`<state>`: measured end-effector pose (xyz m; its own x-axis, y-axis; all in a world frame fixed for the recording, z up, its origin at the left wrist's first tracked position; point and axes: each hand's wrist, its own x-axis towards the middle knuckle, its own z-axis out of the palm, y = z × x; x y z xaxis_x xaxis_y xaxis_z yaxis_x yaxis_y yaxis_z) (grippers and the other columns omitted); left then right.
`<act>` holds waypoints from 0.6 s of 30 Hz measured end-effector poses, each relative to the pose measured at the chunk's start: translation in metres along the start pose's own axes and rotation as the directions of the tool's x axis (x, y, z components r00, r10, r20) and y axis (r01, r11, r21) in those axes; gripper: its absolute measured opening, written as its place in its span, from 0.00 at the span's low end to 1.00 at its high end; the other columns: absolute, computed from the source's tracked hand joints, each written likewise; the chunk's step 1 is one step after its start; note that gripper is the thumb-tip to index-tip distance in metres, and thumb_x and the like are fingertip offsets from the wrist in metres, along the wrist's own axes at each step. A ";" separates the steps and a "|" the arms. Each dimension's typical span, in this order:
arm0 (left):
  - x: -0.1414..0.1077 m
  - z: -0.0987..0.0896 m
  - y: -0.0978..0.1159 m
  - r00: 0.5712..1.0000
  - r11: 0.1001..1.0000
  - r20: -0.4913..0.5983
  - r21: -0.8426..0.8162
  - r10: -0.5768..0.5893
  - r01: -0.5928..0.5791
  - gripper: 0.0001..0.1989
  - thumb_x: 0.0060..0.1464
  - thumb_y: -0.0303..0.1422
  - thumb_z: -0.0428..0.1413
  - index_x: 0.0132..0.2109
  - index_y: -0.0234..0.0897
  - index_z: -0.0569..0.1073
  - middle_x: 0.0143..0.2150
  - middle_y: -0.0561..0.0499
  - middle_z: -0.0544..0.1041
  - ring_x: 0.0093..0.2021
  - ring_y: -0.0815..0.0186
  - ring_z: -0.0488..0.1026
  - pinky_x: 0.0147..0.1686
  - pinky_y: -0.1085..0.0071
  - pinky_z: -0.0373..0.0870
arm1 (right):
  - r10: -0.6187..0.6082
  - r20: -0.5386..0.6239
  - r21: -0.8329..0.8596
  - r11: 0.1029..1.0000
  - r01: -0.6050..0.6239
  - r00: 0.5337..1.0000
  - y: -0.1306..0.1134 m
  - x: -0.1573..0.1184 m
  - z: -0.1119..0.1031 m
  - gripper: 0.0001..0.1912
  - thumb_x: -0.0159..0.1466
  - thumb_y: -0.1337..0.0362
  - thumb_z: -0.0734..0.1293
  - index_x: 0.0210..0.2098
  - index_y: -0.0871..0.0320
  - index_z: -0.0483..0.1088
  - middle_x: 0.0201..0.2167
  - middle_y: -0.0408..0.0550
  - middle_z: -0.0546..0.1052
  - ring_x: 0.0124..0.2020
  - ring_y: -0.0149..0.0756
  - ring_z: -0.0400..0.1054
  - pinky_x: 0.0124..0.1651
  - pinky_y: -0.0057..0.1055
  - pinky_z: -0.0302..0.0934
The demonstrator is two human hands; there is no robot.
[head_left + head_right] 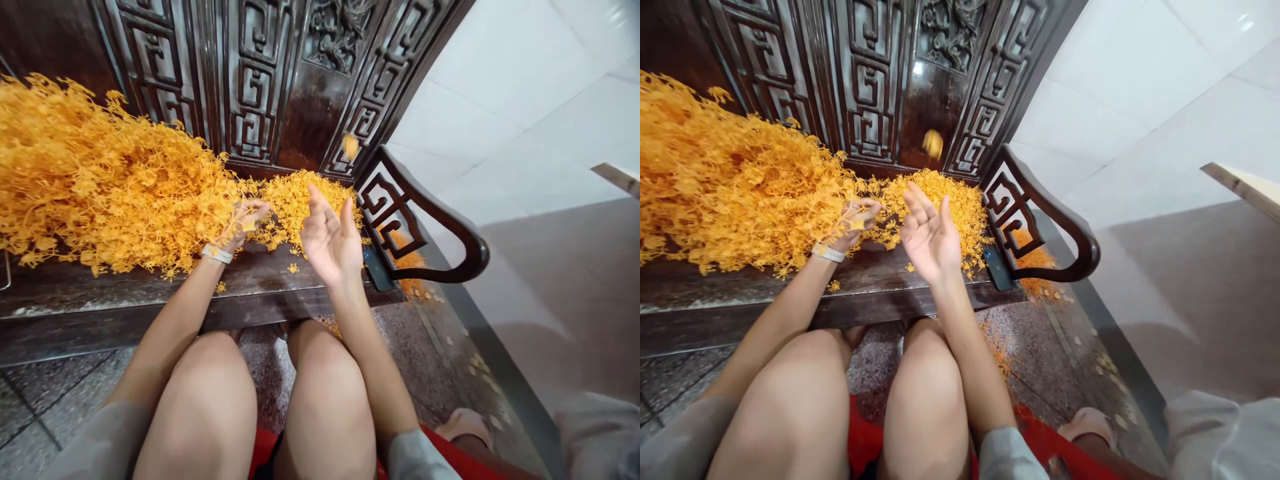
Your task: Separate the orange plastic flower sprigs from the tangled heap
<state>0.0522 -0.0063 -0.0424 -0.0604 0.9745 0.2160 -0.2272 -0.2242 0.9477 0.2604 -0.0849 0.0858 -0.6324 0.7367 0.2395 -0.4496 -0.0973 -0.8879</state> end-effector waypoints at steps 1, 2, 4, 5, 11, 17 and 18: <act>-0.001 0.005 0.001 0.999 0.999 0.031 -0.042 -0.019 0.020 0.20 0.51 0.50 0.69 0.35 0.36 0.80 0.22 0.57 0.62 0.19 0.75 0.52 0.20 0.74 0.46 | -0.039 -0.232 0.013 0.999 0.043 0.972 0.006 0.005 -0.007 0.23 0.70 0.40 0.66 0.44 0.53 0.79 0.32 0.45 0.81 0.26 0.29 0.67 0.30 0.26 0.66; -0.002 0.010 0.002 0.998 0.996 0.054 -0.081 -0.038 0.042 0.21 0.50 0.50 0.70 0.34 0.36 0.79 0.21 0.58 0.61 0.18 0.76 0.51 0.20 0.74 0.45 | -0.029 -0.379 0.018 0.999 0.039 0.925 0.011 0.008 -0.013 0.22 0.70 0.42 0.66 0.46 0.54 0.78 0.33 0.44 0.79 0.26 0.28 0.65 0.29 0.26 0.64; -0.004 0.016 0.005 0.992 0.988 0.104 -0.133 -0.070 0.083 0.21 0.47 0.50 0.71 0.33 0.36 0.78 0.21 0.58 0.61 0.17 0.77 0.49 0.20 0.74 0.44 | 0.043 -0.477 -0.007 0.999 -0.052 0.878 0.022 0.010 -0.019 0.18 0.68 0.49 0.70 0.51 0.55 0.76 0.33 0.43 0.77 0.25 0.26 0.62 0.27 0.24 0.60; -0.005 0.017 0.006 0.988 0.984 0.134 -0.149 -0.078 0.098 0.22 0.45 0.50 0.72 0.32 0.36 0.78 0.21 0.58 0.61 0.17 0.77 0.49 0.20 0.74 0.44 | 0.058 -0.489 -0.049 0.994 -0.093 0.870 0.026 0.009 -0.020 0.19 0.66 0.52 0.73 0.52 0.55 0.74 0.33 0.42 0.76 0.24 0.25 0.61 0.26 0.24 0.59; -0.014 0.016 0.009 0.918 0.985 0.371 -0.046 -0.139 0.168 0.21 0.49 0.49 0.71 0.31 0.35 0.80 0.17 0.57 0.58 0.17 0.75 0.50 0.20 0.72 0.42 | -0.085 -0.618 -0.281 0.952 -0.119 0.781 0.038 0.004 -0.028 0.36 0.57 0.53 0.81 0.60 0.49 0.66 0.48 0.48 0.76 0.32 0.29 0.71 0.29 0.28 0.68; -0.011 0.015 -0.001 0.955 0.997 0.289 -0.014 -0.072 0.080 0.22 0.48 0.51 0.71 0.31 0.35 0.80 0.18 0.55 0.64 0.19 0.71 0.54 0.21 0.70 0.45 | -0.114 -0.577 -0.349 0.930 -0.119 0.809 0.040 0.002 -0.041 0.20 0.59 0.50 0.79 0.39 0.56 0.72 0.28 0.40 0.75 0.24 0.27 0.69 0.29 0.27 0.67; -0.009 0.014 -0.003 0.968 0.998 0.250 0.055 -0.024 0.010 0.21 0.50 0.51 0.70 0.31 0.36 0.80 0.20 0.53 0.67 0.21 0.70 0.57 0.23 0.70 0.49 | -0.129 -0.572 -0.367 0.924 -0.112 0.810 0.039 0.001 -0.039 0.20 0.58 0.51 0.80 0.37 0.56 0.70 0.25 0.38 0.74 0.22 0.26 0.68 0.27 0.26 0.65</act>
<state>0.0672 -0.0142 -0.0434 0.1895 0.9508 0.2452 -0.1735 -0.2133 0.9614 0.2671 -0.0618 0.0361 -0.0936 0.9920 0.0843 -0.1131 0.0735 -0.9909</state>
